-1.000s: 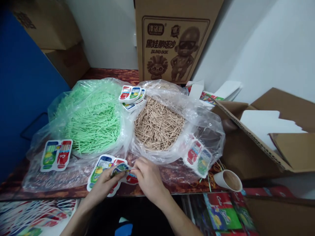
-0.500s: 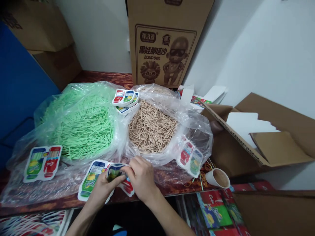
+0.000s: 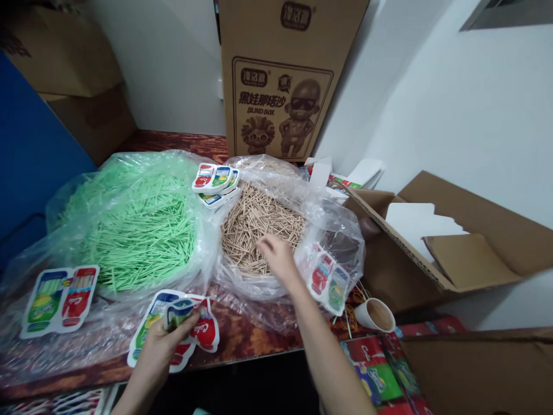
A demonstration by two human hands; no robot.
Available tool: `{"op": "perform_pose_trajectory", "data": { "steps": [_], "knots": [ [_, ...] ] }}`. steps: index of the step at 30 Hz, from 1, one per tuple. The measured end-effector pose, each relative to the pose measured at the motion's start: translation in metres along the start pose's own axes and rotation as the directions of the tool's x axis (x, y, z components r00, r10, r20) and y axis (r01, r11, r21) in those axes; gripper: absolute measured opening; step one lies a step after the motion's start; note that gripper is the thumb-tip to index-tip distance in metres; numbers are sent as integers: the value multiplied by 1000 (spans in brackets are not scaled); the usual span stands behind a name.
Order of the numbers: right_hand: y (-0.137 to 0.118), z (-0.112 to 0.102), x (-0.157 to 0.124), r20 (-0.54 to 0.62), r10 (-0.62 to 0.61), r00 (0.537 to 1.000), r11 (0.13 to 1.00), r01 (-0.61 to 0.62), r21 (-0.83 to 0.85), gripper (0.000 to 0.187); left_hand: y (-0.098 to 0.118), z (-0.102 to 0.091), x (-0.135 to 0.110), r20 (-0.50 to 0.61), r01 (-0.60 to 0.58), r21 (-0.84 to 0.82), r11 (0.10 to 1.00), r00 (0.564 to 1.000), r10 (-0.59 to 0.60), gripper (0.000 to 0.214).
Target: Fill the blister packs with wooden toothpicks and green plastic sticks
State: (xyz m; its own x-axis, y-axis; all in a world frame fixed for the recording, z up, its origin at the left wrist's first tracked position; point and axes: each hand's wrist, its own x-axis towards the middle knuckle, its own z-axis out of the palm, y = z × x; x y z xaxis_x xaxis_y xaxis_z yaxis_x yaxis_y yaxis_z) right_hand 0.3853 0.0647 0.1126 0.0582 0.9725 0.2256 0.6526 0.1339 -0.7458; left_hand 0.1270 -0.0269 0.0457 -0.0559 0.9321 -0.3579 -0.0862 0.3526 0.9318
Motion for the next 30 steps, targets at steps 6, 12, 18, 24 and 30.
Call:
{"op": "perform_pose_trajectory", "data": {
  "steps": [6, 12, 18, 24, 30],
  "knots": [
    [73, -69, 76, -7, 237, 971, 856, -212, -472, 31, -5, -2, -4, -94, 34, -22, 999, 995, -35, 43],
    [104, -59, 85, 94, 344, 934, 768, -222, -601, 53, -12, -3, -3, -64, 88, -34, 996, 994, -90, 43],
    [114, -49, 91, 168, 288, 943, 756, -117, -644, 53, -10, -6, -4, -62, 98, -42, 994, 993, -101, 41],
    [113, -38, 115, 269, 252, 929, 748, -11, -664, 71, -1, 3, -10, -48, 84, -45, 995, 995, -86, 35],
    [108, -36, 130, 306, 194, 932, 757, 55, -651, 29, 5, 7, -11, -11, 73, -66, 995, 997, -74, 33]
  ]
}}
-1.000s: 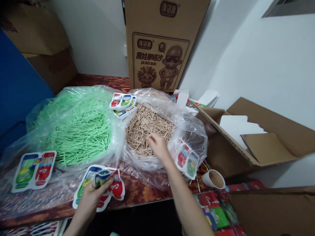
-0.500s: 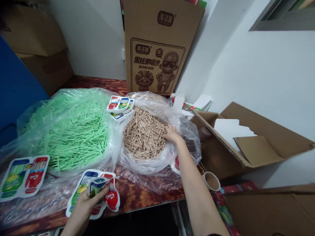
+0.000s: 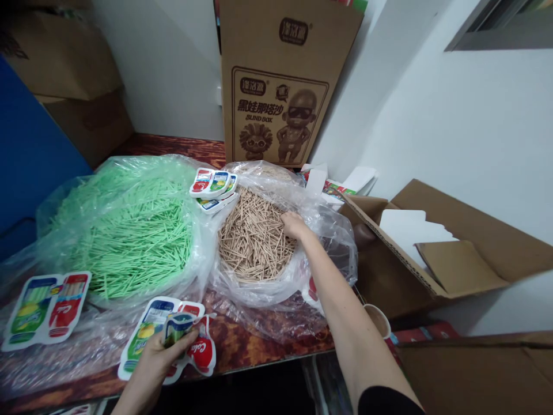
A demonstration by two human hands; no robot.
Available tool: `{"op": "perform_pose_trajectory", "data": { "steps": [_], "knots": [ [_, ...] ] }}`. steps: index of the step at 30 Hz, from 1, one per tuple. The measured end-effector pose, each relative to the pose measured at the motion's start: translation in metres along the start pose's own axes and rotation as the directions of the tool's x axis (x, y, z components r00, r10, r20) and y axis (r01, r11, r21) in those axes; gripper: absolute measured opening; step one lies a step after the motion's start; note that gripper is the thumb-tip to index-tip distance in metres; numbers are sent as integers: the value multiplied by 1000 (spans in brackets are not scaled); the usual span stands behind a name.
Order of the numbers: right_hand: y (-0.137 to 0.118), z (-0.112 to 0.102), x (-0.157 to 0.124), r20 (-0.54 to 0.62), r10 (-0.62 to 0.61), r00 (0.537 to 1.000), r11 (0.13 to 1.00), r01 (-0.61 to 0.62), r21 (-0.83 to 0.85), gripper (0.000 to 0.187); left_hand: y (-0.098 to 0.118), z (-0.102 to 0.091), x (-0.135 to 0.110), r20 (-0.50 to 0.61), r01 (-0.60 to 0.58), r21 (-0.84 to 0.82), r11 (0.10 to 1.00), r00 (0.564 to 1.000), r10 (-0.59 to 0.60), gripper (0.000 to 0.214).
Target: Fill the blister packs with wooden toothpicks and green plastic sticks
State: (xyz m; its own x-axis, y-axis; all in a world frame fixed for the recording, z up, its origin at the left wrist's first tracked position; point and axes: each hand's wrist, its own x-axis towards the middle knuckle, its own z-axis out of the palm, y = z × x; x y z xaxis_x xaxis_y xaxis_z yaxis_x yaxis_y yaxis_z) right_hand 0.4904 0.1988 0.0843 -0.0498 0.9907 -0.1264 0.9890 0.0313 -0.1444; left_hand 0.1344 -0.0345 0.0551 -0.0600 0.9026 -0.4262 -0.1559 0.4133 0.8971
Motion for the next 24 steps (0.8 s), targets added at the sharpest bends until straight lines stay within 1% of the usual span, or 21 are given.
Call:
{"op": "perform_pose_trajectory", "data": {
  "steps": [3, 5, 9, 12, 14, 17, 20, 24],
  "knots": [
    [1, 0, -8, -51, -22, 998, 999, 24, 36, 13, -3, -2, 0, -3, 11, -18, 1000, 1000, -11, 34],
    [1, 1, -14, -100, -27, 995, 996, 36, 81, 7, -5, -3, 1, -2, 27, -25, 999, 1000, -27, 35],
    [-6, 2, -22, -230, 11, 973, 973, 43, 229, 7, -10, -7, 1, 19, 76, -44, 996, 997, -75, 39],
    [-17, -4, -20, -310, 63, 949, 923, 63, 381, 8, -13, -9, 1, 38, 101, -44, 994, 994, -99, 40],
    [-25, -9, -15, -332, 94, 938, 865, 88, 494, 8, -15, -10, 1, 35, 99, -39, 994, 995, -98, 41],
    [-35, -14, -6, -317, 135, 939, 744, 115, 658, 11, -18, -11, 1, 22, 85, -40, 996, 996, -84, 42],
    [-42, -14, -1, -248, 158, 956, 616, 101, 781, 18, -19, -11, -1, 30, 78, -44, 996, 997, -76, 42],
    [-44, -13, -7, -129, 150, 980, 450, 48, 892, 13, -17, -10, -4, 25, 55, -47, 997, 998, -54, 41]
  ]
}}
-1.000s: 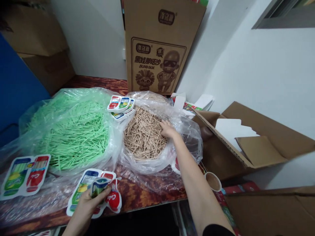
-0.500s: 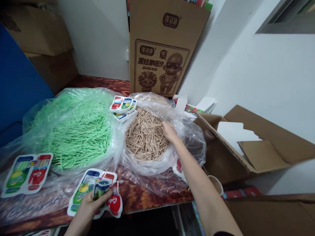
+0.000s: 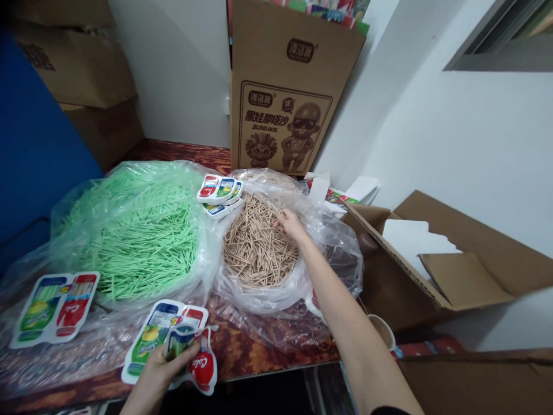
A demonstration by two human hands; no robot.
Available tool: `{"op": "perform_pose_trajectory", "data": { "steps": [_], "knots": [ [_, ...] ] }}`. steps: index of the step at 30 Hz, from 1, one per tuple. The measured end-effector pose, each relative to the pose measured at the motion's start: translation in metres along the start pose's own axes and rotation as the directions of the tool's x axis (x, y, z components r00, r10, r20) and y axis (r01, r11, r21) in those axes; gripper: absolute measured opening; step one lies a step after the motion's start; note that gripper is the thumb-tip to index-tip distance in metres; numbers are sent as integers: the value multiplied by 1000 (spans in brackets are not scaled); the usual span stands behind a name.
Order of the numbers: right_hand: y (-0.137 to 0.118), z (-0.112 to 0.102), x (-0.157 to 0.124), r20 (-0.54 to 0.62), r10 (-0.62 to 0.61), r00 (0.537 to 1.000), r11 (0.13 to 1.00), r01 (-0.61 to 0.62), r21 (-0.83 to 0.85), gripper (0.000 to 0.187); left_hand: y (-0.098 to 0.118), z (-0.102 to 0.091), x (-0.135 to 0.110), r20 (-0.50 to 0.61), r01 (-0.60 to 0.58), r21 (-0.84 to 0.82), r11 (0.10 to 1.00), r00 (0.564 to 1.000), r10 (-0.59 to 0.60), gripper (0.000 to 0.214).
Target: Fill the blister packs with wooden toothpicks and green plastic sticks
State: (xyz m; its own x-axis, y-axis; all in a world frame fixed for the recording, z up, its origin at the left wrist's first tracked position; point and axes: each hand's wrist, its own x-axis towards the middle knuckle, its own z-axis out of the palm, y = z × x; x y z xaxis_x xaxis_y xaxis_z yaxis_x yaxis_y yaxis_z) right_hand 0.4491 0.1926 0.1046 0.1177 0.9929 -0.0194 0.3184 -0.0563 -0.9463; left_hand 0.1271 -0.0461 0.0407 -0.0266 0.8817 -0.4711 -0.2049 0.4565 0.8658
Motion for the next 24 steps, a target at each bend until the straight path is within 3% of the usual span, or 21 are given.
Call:
{"op": "perform_pose_trajectory", "data": {
  "steps": [8, 15, 19, 22, 24],
  "knots": [
    [-7, -5, -27, 187, 81, 979, 947, -135, 293, 20, 2, 0, 0, 3, 20, -9, 1000, 1000, -20, 42],
    [-2, 15, -55, 164, 17, 986, 889, -90, 449, 26, 6, 0, -1, -6, 23, -16, 1000, 1000, -23, 36],
    [12, 37, -76, 120, -36, 992, 918, -14, 397, 30, 10, 0, -3, -31, 29, -39, 999, 999, -30, 33],
    [21, 45, -81, 57, 2, 998, 965, -17, 262, 25, 12, -1, -3, -33, 45, -48, 998, 998, -47, 31],
    [23, 44, -80, -9, -34, 999, 987, 35, 154, 20, 11, -1, -3, -34, 51, -62, 997, 998, -54, 30]
  ]
}}
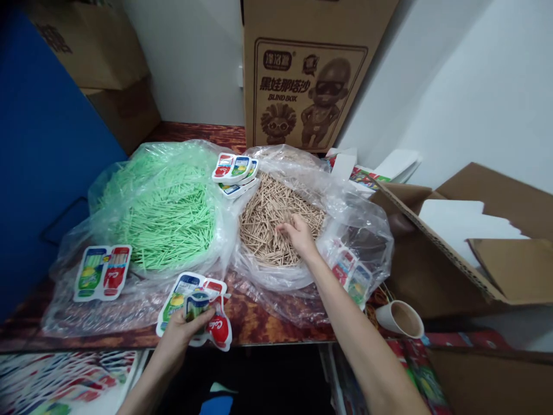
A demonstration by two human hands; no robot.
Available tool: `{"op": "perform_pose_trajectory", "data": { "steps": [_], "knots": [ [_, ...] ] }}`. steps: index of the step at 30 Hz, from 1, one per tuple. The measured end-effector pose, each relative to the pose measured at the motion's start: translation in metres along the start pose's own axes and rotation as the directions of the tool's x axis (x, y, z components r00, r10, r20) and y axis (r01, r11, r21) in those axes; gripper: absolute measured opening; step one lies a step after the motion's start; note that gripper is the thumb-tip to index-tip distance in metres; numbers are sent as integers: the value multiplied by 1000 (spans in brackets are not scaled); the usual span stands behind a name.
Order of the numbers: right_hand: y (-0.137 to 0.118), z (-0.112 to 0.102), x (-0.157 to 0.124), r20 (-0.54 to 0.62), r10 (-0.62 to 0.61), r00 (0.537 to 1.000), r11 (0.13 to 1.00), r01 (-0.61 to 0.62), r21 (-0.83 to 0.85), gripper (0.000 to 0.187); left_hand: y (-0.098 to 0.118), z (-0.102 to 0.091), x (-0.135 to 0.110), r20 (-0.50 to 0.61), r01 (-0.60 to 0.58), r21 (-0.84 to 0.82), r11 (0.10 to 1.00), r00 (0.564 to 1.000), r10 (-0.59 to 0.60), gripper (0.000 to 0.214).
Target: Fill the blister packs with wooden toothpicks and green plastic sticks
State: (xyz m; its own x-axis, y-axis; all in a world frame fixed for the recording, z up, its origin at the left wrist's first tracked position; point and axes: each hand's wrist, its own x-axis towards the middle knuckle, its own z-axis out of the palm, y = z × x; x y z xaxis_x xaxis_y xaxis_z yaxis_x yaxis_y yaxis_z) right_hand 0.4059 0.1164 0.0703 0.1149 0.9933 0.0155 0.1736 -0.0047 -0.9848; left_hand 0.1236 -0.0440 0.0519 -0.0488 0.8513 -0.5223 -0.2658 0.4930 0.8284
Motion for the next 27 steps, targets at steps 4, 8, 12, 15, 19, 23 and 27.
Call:
{"op": "perform_pose_trajectory", "data": {
  "steps": [4, 8, 12, 15, 19, 23, 27],
  "knots": [
    [-12, -6, 1, -32, -109, 994, 993, 108, -47, 17, -1, -2, 2, -8, -17, 19, 1000, 1000, 17, 30],
    [-38, 4, -21, -72, -127, 989, 975, 138, 173, 19, 3, -3, 4, 4, -16, -8, 1000, 1000, 16, 32],
    [-46, 38, -74, 86, -84, 993, 978, 65, 198, 19, 12, -5, 4, -1, -29, -36, 999, 1000, 29, 33],
    [-25, 70, -115, 245, 4, 969, 971, -63, 232, 14, 15, -8, 4, -3, -54, -64, 996, 999, 54, 32],
    [14, 98, -146, 211, 21, 977, 975, -67, 211, 18, 12, -15, 6, 8, -59, -63, 996, 998, 60, 31],
    [31, 103, -153, 197, -19, 980, 991, -7, 130, 19, 6, -19, 5, 13, -48, -72, 996, 999, 50, 29],
    [31, 102, -153, 173, -101, 980, 991, 84, 102, 20, 1, -20, 5, 22, -42, -94, 995, 999, 44, 28]
  ]
}}
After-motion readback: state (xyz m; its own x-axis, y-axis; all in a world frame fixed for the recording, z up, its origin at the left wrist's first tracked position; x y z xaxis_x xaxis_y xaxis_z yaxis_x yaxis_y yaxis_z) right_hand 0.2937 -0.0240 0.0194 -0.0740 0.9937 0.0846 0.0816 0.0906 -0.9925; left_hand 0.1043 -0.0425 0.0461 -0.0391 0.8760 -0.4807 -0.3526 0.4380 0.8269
